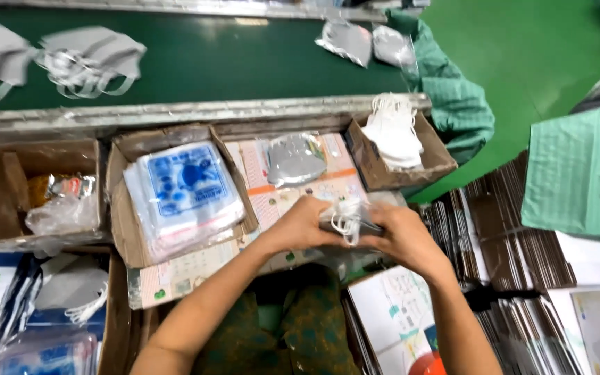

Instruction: Packing face masks into plastic bags and organizing them in boxes.

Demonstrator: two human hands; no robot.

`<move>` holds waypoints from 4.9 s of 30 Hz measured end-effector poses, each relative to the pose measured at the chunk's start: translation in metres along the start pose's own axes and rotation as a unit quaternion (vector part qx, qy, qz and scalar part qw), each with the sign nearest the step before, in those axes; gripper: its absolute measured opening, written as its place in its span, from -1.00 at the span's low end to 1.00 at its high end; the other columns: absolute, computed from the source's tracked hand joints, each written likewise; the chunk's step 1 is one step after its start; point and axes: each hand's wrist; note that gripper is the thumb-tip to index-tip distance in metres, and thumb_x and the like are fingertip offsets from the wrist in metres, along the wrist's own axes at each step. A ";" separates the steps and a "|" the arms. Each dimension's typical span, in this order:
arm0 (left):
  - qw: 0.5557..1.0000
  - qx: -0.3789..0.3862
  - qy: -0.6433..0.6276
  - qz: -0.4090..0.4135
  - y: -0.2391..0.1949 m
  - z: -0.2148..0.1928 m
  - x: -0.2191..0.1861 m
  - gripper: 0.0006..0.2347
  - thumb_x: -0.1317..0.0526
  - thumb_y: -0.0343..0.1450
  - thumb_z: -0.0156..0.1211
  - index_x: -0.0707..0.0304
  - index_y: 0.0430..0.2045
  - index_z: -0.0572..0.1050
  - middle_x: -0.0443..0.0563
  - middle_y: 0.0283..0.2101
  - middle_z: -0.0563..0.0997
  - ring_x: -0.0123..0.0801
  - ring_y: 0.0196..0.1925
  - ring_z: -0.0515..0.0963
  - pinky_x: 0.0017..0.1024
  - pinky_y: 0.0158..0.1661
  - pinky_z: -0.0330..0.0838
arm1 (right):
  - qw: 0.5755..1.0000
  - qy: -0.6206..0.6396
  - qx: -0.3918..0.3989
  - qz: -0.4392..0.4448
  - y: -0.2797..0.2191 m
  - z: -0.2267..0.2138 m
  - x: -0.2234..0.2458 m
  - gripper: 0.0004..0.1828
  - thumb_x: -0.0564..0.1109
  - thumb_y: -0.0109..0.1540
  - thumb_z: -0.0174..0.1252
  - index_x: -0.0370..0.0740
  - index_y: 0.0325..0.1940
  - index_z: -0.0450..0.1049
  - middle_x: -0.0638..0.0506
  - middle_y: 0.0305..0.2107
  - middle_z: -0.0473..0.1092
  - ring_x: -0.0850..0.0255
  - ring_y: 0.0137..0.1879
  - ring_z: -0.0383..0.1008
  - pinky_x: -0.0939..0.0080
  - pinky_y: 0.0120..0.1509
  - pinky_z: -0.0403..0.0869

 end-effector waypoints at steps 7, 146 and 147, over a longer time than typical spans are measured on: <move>0.999 0.021 -0.034 -0.027 0.000 0.038 0.032 -0.65 0.25 0.17 0.49 0.32 -0.18 0.68 0.10 -0.26 0.76 -0.47 -0.21 0.72 -0.43 -0.08 0.57 | 0.904 -0.374 0.205 0.025 0.014 0.067 -0.053 -0.77 0.04 0.27 0.28 -0.15 -0.20 0.64 -0.12 -0.25 0.53 -0.05 -0.10 0.56 -0.03 -0.04 0.50; 0.936 -0.247 -0.240 -0.074 -0.050 0.077 0.067 -0.55 0.35 0.30 0.48 0.41 0.06 0.43 0.08 -0.07 0.58 -0.28 0.01 0.54 -0.29 0.03 0.46 | 0.780 0.503 -0.367 0.065 0.011 0.156 -0.038 -0.31 -0.19 0.18 0.38 -0.40 0.33 0.28 -0.15 0.14 0.41 0.12 0.21 0.43 0.13 0.35 0.39; 0.933 -0.294 -0.145 -0.147 -0.049 0.072 0.077 -0.80 0.35 0.44 0.46 0.50 -0.14 0.64 0.15 -0.28 0.67 -0.24 -0.18 0.61 -0.28 -0.15 0.54 | 0.813 0.444 -0.370 0.073 0.015 0.165 -0.046 -0.20 -0.15 0.13 0.44 -0.40 0.36 0.24 -0.18 0.18 0.35 0.09 0.26 0.37 0.12 0.38 0.34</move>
Point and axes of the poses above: each hand's wrist, its own y-axis towards the middle knuckle, its own z-axis out of the palm, x = y × z
